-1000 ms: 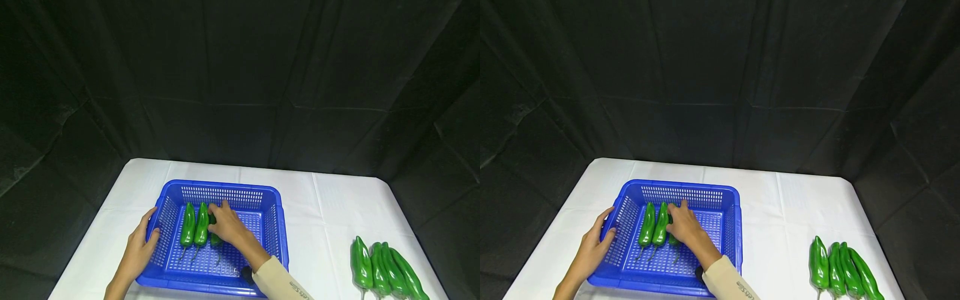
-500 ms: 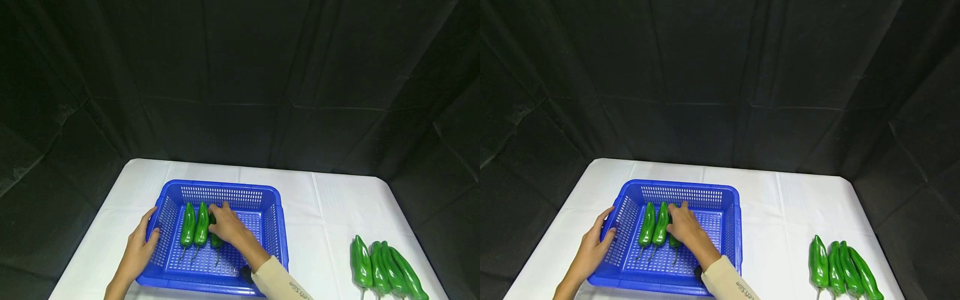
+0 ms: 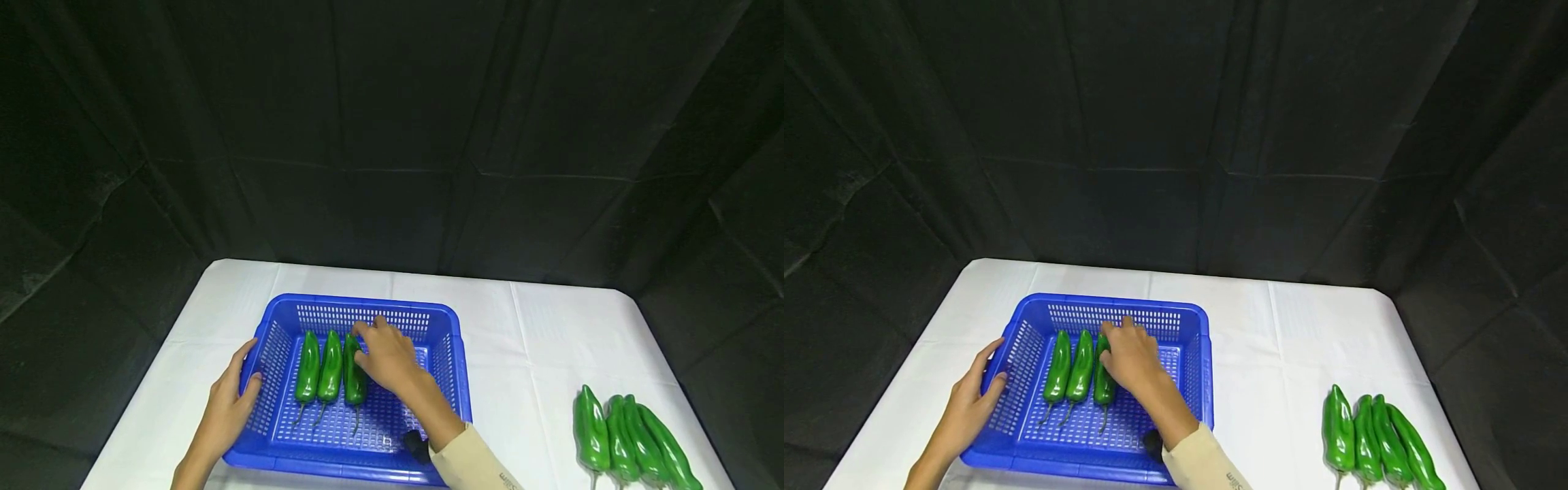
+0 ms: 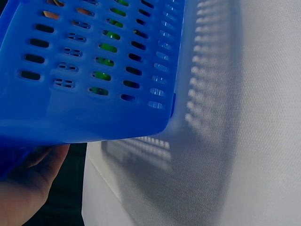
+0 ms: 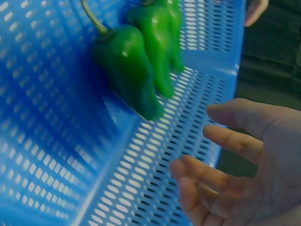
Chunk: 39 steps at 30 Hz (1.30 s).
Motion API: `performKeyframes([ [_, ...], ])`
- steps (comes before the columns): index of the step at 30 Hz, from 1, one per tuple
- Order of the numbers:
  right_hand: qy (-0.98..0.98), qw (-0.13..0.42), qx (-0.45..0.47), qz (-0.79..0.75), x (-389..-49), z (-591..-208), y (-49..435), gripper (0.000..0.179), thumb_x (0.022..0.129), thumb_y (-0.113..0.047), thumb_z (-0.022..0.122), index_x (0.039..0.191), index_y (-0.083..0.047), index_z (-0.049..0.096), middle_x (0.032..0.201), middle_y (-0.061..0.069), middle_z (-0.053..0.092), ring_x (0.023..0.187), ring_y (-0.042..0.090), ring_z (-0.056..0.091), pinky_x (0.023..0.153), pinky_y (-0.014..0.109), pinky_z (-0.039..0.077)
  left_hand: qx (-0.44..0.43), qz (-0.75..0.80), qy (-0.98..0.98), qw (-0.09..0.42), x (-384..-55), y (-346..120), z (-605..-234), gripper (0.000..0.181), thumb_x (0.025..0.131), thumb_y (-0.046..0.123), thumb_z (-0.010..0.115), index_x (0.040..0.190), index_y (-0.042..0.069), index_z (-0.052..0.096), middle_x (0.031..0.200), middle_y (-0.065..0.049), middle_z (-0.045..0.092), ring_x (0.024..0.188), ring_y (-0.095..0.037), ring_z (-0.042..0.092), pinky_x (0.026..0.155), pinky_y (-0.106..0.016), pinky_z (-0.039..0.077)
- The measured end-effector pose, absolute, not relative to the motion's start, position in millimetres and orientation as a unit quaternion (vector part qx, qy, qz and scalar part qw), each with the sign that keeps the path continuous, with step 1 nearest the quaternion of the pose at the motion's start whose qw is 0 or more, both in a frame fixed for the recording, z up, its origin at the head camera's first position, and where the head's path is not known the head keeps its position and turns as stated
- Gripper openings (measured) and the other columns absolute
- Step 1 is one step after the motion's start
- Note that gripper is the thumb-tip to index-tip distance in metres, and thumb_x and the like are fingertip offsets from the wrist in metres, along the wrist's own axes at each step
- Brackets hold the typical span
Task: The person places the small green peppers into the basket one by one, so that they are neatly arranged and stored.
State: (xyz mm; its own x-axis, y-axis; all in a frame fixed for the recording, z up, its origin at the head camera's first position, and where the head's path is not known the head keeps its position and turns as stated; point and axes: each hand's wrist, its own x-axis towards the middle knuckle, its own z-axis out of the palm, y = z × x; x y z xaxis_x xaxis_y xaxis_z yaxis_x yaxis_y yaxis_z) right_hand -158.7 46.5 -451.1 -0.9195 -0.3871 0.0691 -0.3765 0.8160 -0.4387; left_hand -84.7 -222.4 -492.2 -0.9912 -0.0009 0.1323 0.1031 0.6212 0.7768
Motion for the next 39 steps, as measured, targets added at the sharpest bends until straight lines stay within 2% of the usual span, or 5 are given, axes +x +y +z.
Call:
performKeyframes([
  [10, 0.952, -0.05, -0.179, -0.243, -150, -427, 79, 0.03, 0.088, -0.015, 0.073, 0.118, -0.013, 0.07, 0.109, 0.013, 0.066, 0.093, 0.03, 0.062, 0.074, 0.045, 0.055, -0.026, -0.435, -0.898, 0.055, -84, -224, -492, 0.056, 0.101, 0.003, 0.047, 0.155, 0.007, 0.028, 0.149, -0.031, 0.039, 0.125, -0.051, 0.05, 0.097, -0.066, 0.042],
  [18, 0.95, -0.075, -0.13, -0.273, -144, -418, 106, 0.029, 0.088, -0.014, 0.071, 0.118, -0.012, 0.07, 0.115, 0.016, 0.066, 0.111, 0.038, 0.06, 0.081, 0.054, 0.055, -0.027, -0.437, -0.897, 0.058, -84, -225, -492, 0.056, 0.102, 0.003, 0.046, 0.155, 0.007, 0.028, 0.149, -0.031, 0.039, 0.124, -0.051, 0.051, 0.096, -0.066, 0.044],
  [25, 0.946, -0.102, -0.072, -0.298, -136, -418, 139, 0.029, 0.09, -0.015, 0.068, 0.119, -0.012, 0.07, 0.114, 0.016, 0.065, 0.105, 0.034, 0.058, 0.076, 0.056, 0.055, -0.025, -0.436, -0.898, 0.059, -83, -226, -493, 0.056, 0.101, 0.003, 0.047, 0.155, 0.008, 0.029, 0.149, -0.031, 0.039, 0.125, -0.05, 0.051, 0.096, -0.066, 0.044],
  [33, 0.947, -0.133, -0.007, -0.292, -121, -433, 176, 0.029, 0.089, -0.012, 0.067, 0.118, -0.008, 0.069, 0.115, 0.023, 0.063, 0.101, 0.038, 0.057, 0.076, 0.053, 0.05, -0.026, -0.433, -0.899, 0.059, -83, -225, -491, 0.056, 0.101, 0.002, 0.048, 0.154, 0.008, 0.03, 0.149, -0.031, 0.039, 0.126, -0.05, 0.05, 0.098, -0.066, 0.042],
  [39, 0.946, -0.162, 0.024, -0.28, -110, -448, 207, 0.031, 0.088, -0.01, 0.066, 0.118, -0.007, 0.068, 0.113, 0.026, 0.062, 0.1, 0.043, 0.055, 0.075, 0.055, 0.045, -0.029, -0.433, -0.899, 0.063, -83, -226, -490, 0.056, 0.101, 0.002, 0.048, 0.154, 0.008, 0.03, 0.147, -0.032, 0.041, 0.122, -0.05, 0.053, 0.096, -0.065, 0.045],
])
